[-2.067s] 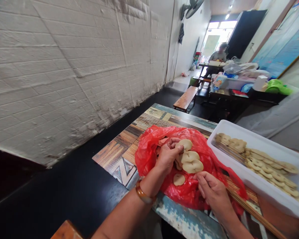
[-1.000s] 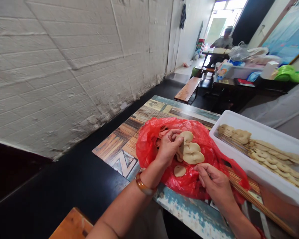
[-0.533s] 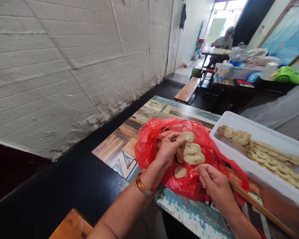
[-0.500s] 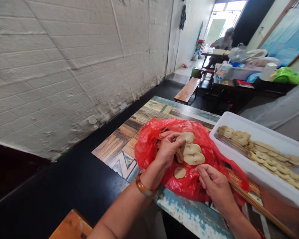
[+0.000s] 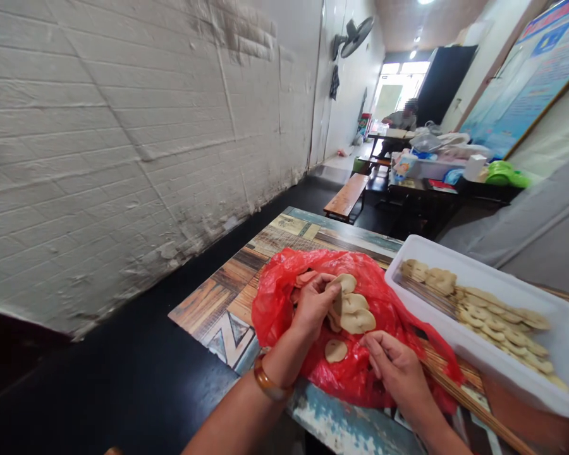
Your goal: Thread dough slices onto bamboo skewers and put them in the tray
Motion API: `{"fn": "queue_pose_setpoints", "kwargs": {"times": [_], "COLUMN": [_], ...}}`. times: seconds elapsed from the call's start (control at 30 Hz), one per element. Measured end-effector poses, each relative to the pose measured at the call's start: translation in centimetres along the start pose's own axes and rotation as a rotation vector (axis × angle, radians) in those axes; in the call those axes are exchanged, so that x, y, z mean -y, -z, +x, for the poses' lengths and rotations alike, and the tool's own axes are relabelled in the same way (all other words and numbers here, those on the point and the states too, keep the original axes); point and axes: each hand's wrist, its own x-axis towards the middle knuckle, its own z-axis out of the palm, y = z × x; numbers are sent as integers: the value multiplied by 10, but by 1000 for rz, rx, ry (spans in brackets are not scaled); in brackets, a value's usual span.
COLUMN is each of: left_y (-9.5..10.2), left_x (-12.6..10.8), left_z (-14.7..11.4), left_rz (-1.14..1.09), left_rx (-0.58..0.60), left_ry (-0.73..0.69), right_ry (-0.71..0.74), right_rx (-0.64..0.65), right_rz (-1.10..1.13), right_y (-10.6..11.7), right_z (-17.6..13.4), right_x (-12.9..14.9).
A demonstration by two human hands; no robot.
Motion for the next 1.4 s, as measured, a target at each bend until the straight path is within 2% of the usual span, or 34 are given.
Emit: {"fn": "queue_pose_setpoints", "kwargs": {"times": [0.17,0.33,0.5,0.63,0.73,0.9,1.07,1.27,1.4], "left_y": [0,4,4,0,-3,-5,-5,-1,-3], "left_x": [-1,1,0,-6,-8,-7,-13,-10,-7], "left_z": [-1,1,2,-3,-6,-5,-3,3,1], "left_rz": [-10,-22,-88,-223,-245,-242,-227,-206,-217], "left_rx": [32,107,87,200,261,224,51,97,86], "left_ry": [33,70,93,191,235,232,145,159,150], "right_ry": [30,-43,-73,-79,-88,-95,36,118,145], "right_rx": [-3,29,69,91,101,86,110,34,12], "right_rz": [6,112,198,216,240,180,47,16,-58], "right_y": [1,1,1,0,-1,0,-3,-7,-6], "right_z": [0,0,-2,-3,-2,-1,-2,4,1], "right_x": [1,0,3,2,-1,0,3,-1,0]}}
